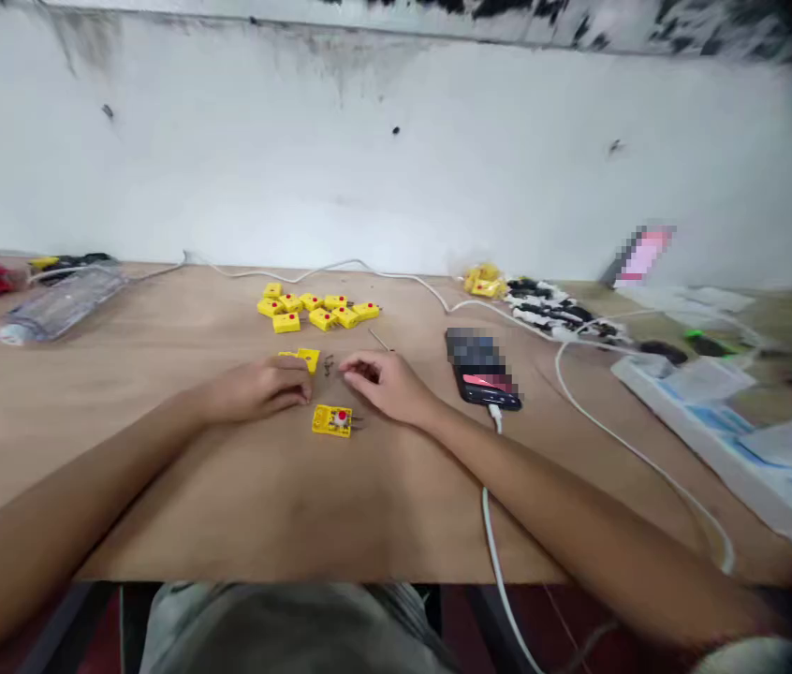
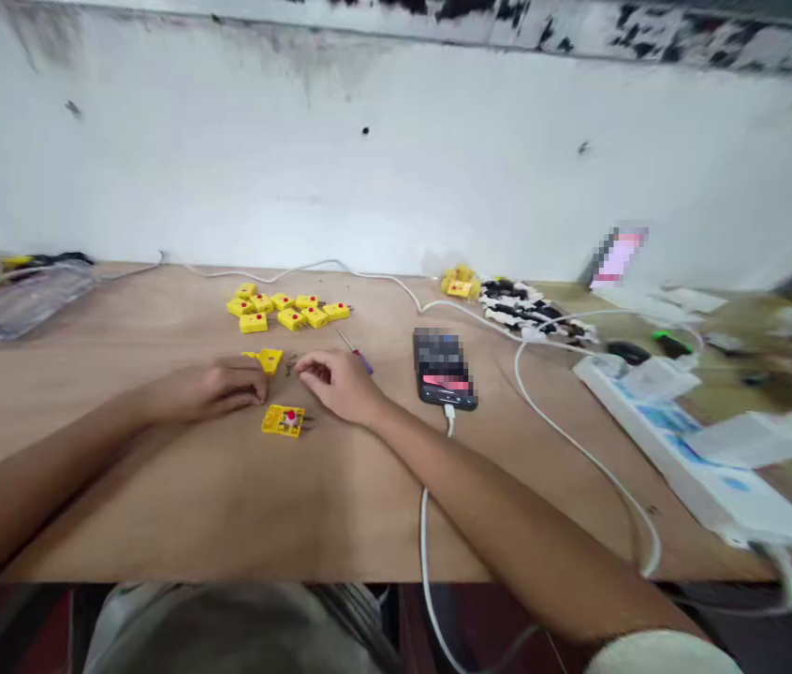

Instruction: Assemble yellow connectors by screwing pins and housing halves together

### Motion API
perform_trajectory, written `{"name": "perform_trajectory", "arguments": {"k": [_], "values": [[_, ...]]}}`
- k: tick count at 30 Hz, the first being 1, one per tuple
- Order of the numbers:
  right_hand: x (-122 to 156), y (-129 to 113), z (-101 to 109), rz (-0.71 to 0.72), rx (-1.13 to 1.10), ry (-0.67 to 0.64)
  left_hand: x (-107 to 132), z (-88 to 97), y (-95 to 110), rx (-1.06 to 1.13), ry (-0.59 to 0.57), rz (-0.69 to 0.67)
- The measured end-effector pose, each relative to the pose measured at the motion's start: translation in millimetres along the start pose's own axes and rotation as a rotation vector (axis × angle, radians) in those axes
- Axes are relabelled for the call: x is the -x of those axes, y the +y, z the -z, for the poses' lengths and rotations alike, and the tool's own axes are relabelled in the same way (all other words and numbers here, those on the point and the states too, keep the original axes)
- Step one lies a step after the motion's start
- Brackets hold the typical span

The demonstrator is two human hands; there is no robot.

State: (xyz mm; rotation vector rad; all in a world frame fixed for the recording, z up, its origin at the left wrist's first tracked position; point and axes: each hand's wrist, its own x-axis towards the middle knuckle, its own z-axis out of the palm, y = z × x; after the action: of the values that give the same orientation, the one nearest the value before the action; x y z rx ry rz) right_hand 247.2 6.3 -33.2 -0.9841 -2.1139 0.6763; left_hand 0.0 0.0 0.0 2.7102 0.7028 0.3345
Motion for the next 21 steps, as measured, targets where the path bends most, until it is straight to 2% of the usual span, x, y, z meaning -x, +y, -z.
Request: {"name": "perform_trajectory", "arguments": {"k": [8,11,16,19,21], "values": [[2,-3,2,0.003,0.000,-0.010,0,-7.2,8,0.161,0.229,0.051],[2,-4,2,0.004,-0.004,-0.014,0,-8.1,8,0.195,0.222,0.050],[1,-4,2,0.015,0.051,0.008,1,-6.2,7,0.191,0.204,-0.060],[-2,-4,11,0.048,0.172,0.070,1,-6.2,4,0.244,0.227,-0.087],[-3,-6,22,0.016,0.328,0.138,2,-7.6,1,0.274,0.239,-0.089]]}}
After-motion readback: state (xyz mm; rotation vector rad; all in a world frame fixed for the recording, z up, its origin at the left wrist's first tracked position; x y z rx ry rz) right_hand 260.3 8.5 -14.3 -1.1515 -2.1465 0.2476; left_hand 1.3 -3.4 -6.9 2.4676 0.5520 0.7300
